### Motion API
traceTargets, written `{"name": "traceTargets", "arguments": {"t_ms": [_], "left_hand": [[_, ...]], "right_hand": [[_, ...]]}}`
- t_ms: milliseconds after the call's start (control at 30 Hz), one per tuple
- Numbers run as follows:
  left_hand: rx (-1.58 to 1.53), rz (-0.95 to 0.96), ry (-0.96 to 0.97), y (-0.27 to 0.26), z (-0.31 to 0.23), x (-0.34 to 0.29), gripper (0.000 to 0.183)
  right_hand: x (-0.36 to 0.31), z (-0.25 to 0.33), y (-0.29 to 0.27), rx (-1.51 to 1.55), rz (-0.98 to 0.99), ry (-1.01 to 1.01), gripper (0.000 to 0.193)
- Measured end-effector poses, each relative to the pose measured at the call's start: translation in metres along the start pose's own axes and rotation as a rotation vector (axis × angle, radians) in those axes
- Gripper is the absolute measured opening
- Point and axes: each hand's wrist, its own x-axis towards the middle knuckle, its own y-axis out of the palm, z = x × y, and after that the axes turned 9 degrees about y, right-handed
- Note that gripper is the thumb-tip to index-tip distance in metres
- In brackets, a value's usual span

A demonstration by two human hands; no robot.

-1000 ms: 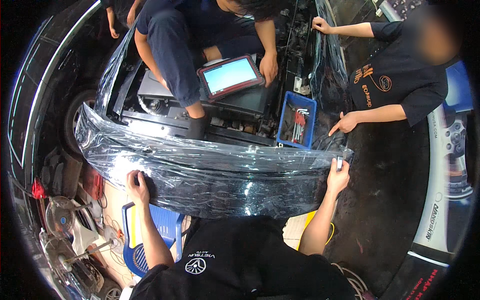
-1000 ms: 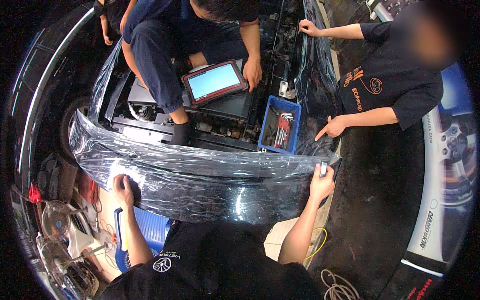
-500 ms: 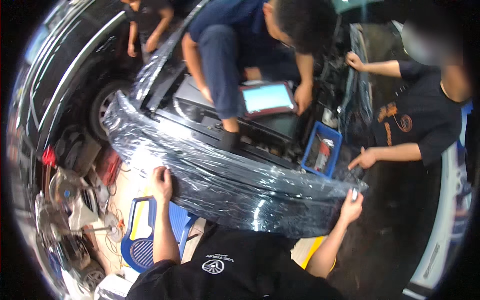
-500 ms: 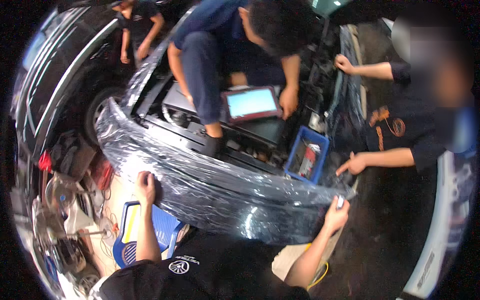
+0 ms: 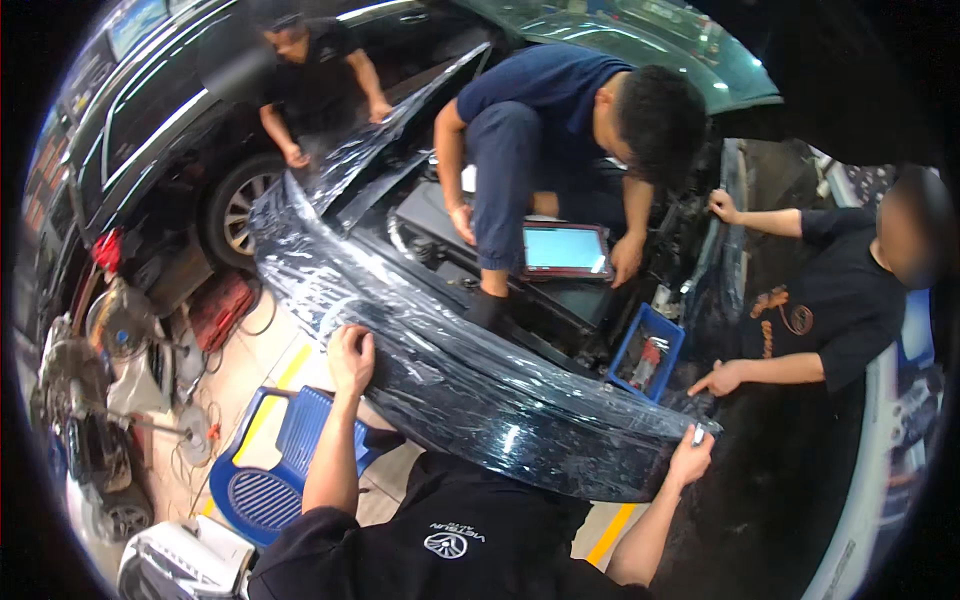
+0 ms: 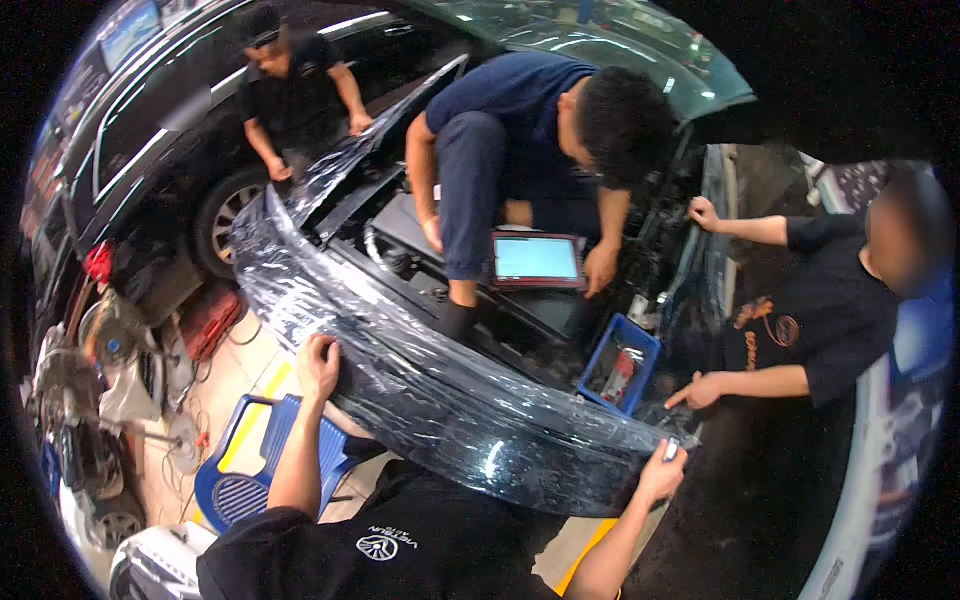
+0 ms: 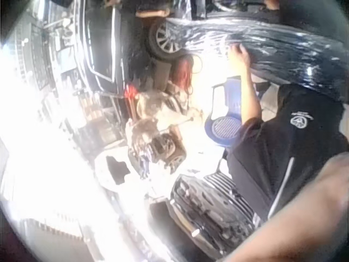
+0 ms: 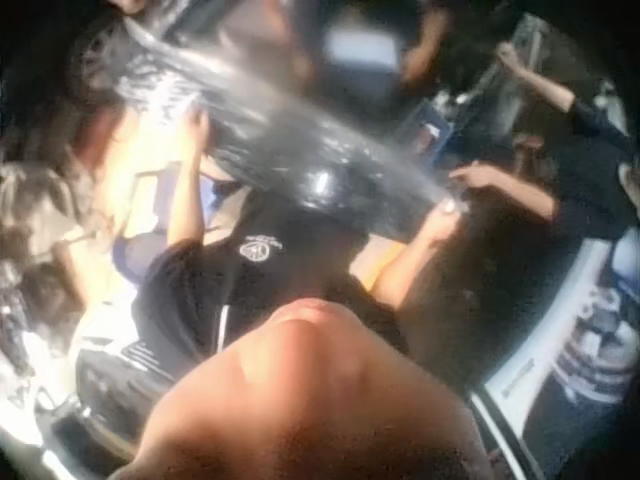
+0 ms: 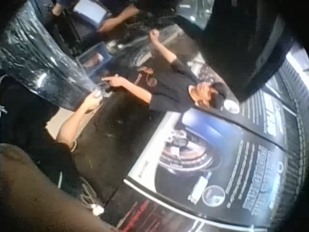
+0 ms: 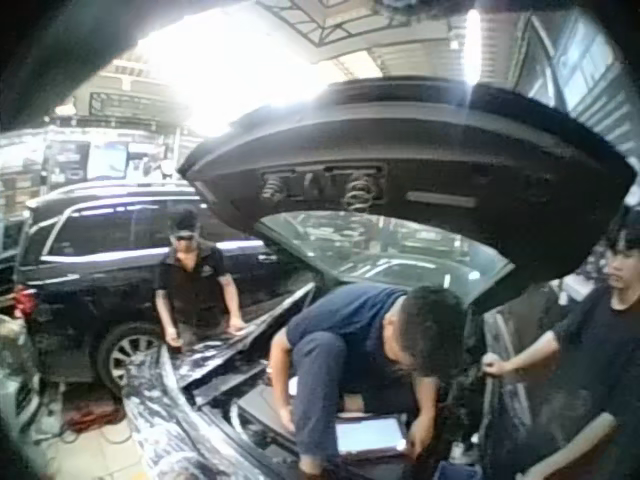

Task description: Enter the driver's seat and check the car's interior controls.

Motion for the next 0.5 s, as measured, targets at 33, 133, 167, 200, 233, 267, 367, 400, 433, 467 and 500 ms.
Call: {"name": "traceTargets", "arguments": {"t_ms": [33,133,167,200,233,267,367,400,433,467,500], "left_hand": [[0.01,-0.023,-0.002,-0.001,0.001,-0.001,0.009],[0.011,-0.023,-0.005,-0.007,-0.001,-0.005,0.008],[0.001,-0.034,-0.002,-0.01,-0.003,-0.006,0.008],[0.006,-0.025,0.006,-0.011,-0.002,-0.006,0.008],[0.012,-0.033,0.014,-0.012,-0.001,-0.007,0.008],[0.021,-0.041,0.018,-0.011,-0.001,-0.007,0.008],[0.001,-0.039,0.017,-0.01,-0.002,-0.008,0.009],[-0.026,-0.046,0.013,-0.009,-0.001,-0.008,0.007],[-0.1,-0.112,0.003,-0.011,0.002,-0.013,0.007],[-0.173,-0.18,-0.002,-0.011,0.004,-0.018,0.007],[-0.23,-0.28,-0.036,-0.009,0.005,-0.029,0.008]], "right_hand": [[-0.001,-0.001,0.002,0.006,-0.011,-0.007,0.038],[-0.003,-0.001,0.007,0.038,0.01,0.007,0.039],[-0.004,-0.003,0.008,0.06,-0.001,-0.015,0.04],[-0.004,-0.007,0.01,0.083,-0.008,-0.042,0.04],[-0.004,-0.01,0.011,0.095,0.005,-0.04,0.042],[-0.007,-0.008,0.008,0.089,0.005,-0.045,0.043],[-0.008,-0.012,0.004,0.075,-0.001,-0.054,0.042],[-0.008,-0.012,0.003,0.056,0.021,-0.021,0.042],[-0.007,-0.01,0.003,0.072,0.025,-0.038,0.042],[-0.005,-0.011,0.006,0.089,0.028,-0.05,0.042],[-0.005,-0.015,0.006,0.103,0.042,-0.044,0.043]]}}
